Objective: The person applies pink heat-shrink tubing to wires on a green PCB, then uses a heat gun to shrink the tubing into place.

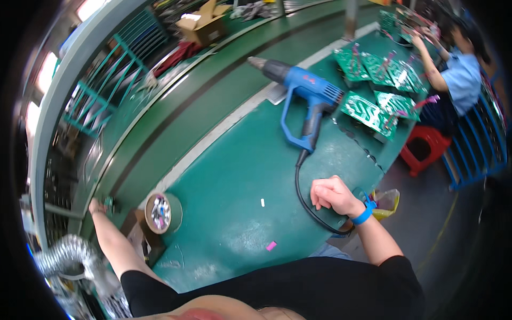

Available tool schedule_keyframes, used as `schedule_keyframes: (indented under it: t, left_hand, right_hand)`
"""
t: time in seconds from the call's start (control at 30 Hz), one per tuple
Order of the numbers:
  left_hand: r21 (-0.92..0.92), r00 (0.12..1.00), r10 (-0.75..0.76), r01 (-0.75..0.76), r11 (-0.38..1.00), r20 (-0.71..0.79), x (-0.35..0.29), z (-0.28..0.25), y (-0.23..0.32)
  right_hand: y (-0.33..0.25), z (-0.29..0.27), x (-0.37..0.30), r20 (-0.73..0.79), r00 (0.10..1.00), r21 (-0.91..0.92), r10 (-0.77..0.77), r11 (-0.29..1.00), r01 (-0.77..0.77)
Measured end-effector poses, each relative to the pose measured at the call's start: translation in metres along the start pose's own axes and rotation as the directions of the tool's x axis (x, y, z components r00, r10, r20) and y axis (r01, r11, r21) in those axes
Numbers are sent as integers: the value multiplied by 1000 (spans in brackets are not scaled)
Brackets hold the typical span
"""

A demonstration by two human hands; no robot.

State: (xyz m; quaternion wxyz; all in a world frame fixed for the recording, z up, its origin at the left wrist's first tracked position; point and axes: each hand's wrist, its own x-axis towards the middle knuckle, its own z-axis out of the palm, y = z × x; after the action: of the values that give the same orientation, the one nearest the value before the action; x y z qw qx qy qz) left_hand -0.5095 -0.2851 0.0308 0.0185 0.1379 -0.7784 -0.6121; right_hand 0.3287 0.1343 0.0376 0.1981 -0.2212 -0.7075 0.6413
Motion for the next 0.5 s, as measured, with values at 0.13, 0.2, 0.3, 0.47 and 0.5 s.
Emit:
schedule_keyframes:
  t: [0.13,0.2,0.3,0.47,0.5]
  left_hand:
    - [45,957,135,-128,991,-257,-1,10,37]
    - [547,978,199,-131,827,-66,-6,38,46]
    - [679,943,288,-323,660,168,-13,96,40]
    - [237,677,568,-716,657,469,-25,71,136]
    - [143,488,679,-855,499,549,-117,181,114]
  right_hand:
    - [5,-6,-7,25,999,77,-40,996,38]
    - [1,-3,-6,38,999,43,-21,999,19]
    - [5,6,-1,21,999,23,32,999,-32]
    - [17,6,3,76,987,103,-142,986,134]
    - [24,-2,-1,-26,997,36,-79,996,80]
